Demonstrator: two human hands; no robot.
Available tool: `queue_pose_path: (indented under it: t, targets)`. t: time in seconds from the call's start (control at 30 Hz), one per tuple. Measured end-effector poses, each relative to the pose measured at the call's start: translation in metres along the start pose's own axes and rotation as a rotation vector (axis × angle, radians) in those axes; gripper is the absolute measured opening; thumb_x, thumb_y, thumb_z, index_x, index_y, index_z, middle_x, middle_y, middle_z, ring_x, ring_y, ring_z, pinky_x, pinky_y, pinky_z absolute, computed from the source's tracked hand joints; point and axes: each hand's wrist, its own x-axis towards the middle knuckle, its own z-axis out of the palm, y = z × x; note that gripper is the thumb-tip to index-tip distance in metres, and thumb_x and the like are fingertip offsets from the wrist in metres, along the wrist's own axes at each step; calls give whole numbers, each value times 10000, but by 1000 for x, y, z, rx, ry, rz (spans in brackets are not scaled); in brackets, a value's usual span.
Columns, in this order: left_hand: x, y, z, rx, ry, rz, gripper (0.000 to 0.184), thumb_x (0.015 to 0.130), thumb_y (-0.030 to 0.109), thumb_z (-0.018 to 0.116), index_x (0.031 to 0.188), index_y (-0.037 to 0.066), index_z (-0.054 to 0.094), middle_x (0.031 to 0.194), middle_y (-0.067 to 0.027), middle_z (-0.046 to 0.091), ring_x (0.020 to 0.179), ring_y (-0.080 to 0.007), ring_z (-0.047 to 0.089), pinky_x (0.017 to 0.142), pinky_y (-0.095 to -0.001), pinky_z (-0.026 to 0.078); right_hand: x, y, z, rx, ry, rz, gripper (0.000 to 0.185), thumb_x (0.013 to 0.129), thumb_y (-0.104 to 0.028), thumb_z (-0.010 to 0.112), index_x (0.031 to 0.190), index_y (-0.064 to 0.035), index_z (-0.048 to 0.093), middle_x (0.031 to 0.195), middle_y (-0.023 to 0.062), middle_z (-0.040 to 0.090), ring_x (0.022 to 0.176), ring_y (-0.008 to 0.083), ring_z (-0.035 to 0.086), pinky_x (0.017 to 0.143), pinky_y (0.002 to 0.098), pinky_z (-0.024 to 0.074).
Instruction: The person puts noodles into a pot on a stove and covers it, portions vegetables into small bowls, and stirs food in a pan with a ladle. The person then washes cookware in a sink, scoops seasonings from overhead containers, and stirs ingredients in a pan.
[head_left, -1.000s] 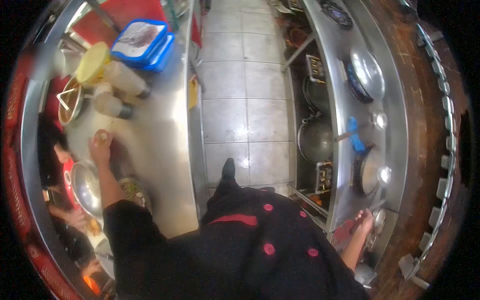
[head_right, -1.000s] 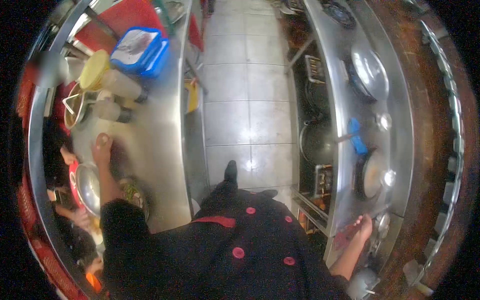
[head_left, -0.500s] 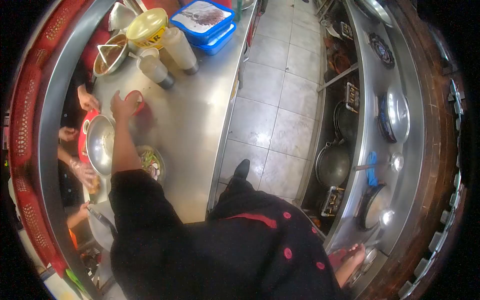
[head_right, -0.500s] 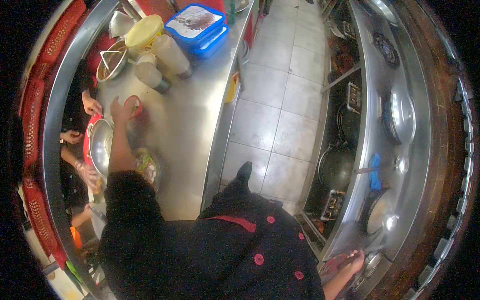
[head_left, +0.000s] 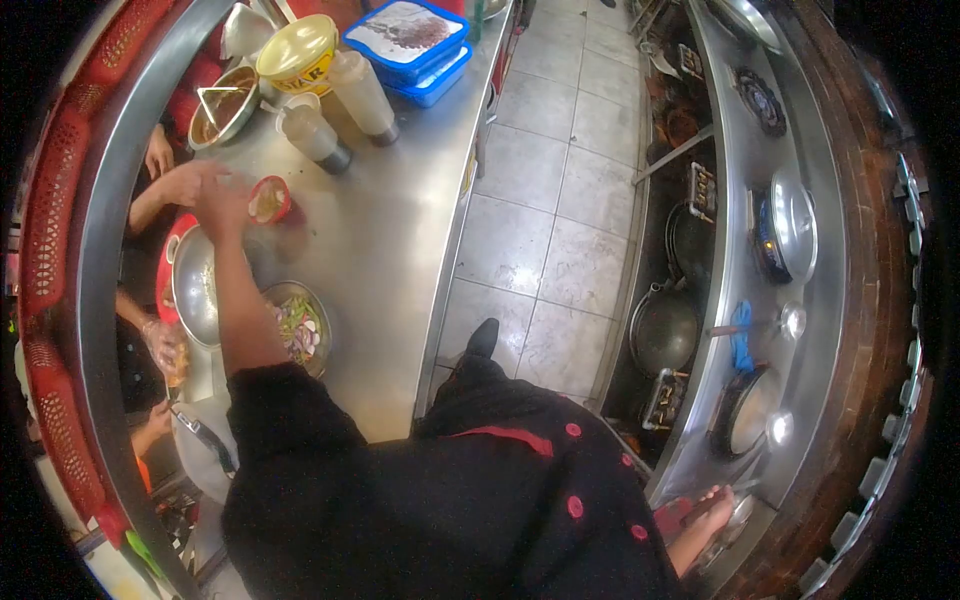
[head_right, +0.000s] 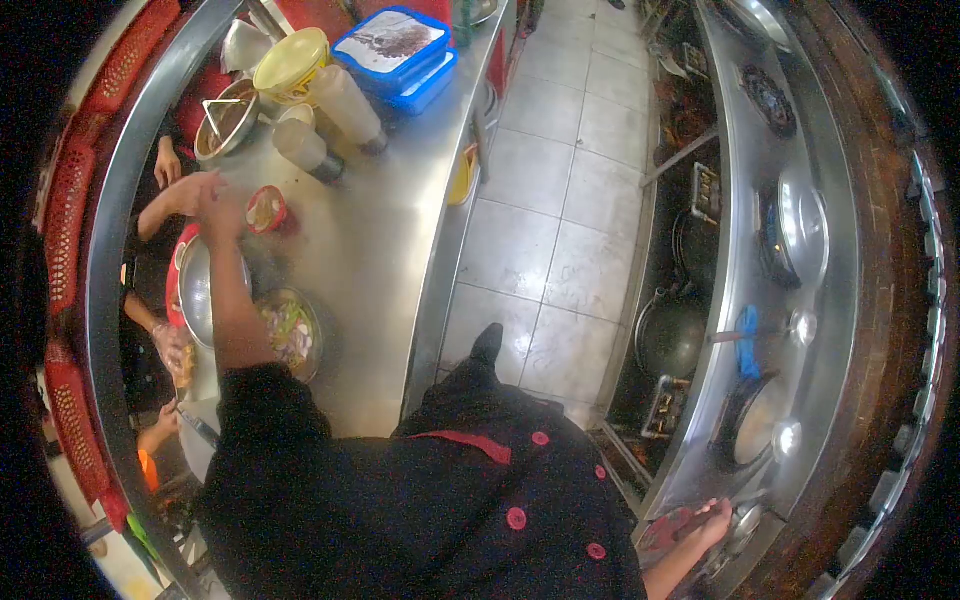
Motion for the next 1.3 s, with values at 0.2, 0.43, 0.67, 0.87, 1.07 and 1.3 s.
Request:
queue_pose_path:
  t: [0.2,0.43,0.67,0.87,1.07,1.3]
  targets:
    - [-47,53,-48,-289,318,-22,286,794,246,688,946,5,661,960,-149,676,912,-294,631,824,-403,486,-22,-8,11,-2,62,159,252,944,-370,489,947,-121,529,713,-20,481,560,137,405,591,334,360]
    - [-143,223,-44,-678,6,536,177,909,123,605,879,-51,616,818,-148,631,736,-224,587,711,-351,492,-5,9,7,-540,268,-121,430,852,-225,539,1264,-123,612,957,117,699,761,176,657,678,312,499]
    - [-371,441,-32,-860,-668,1074,89,854,103,647,850,16,631,809,-120,616,716,-249,579,681,-344,475,23,62,-51,-516,199,-349,493,842,-156,579,1311,-9,534,908,166,682,748,242,646,705,325,503]
    - [-642,541,-97,-1045,-1186,1922,351,781,254,720,1044,38,630,993,-162,639,902,-335,605,795,-443,492,24,51,-85,178,-146,-58,542,863,-57,556,1384,24,428,711,59,608,477,119,530,435,263,436]
    - [-857,578,-148,-1270,-994,2468,98,789,235,664,812,147,627,859,-91,633,836,-298,605,686,-423,486,23,0,-139,337,-325,54,499,877,-90,521,1363,3,452,731,59,605,479,118,537,407,263,420]
    - [-928,597,-165,-964,-2384,2095,90,847,168,608,801,99,643,732,-83,647,707,-220,633,647,-353,504,-9,0,-184,319,-284,45,477,880,-69,525,1354,-26,491,698,51,586,470,117,525,441,269,431]
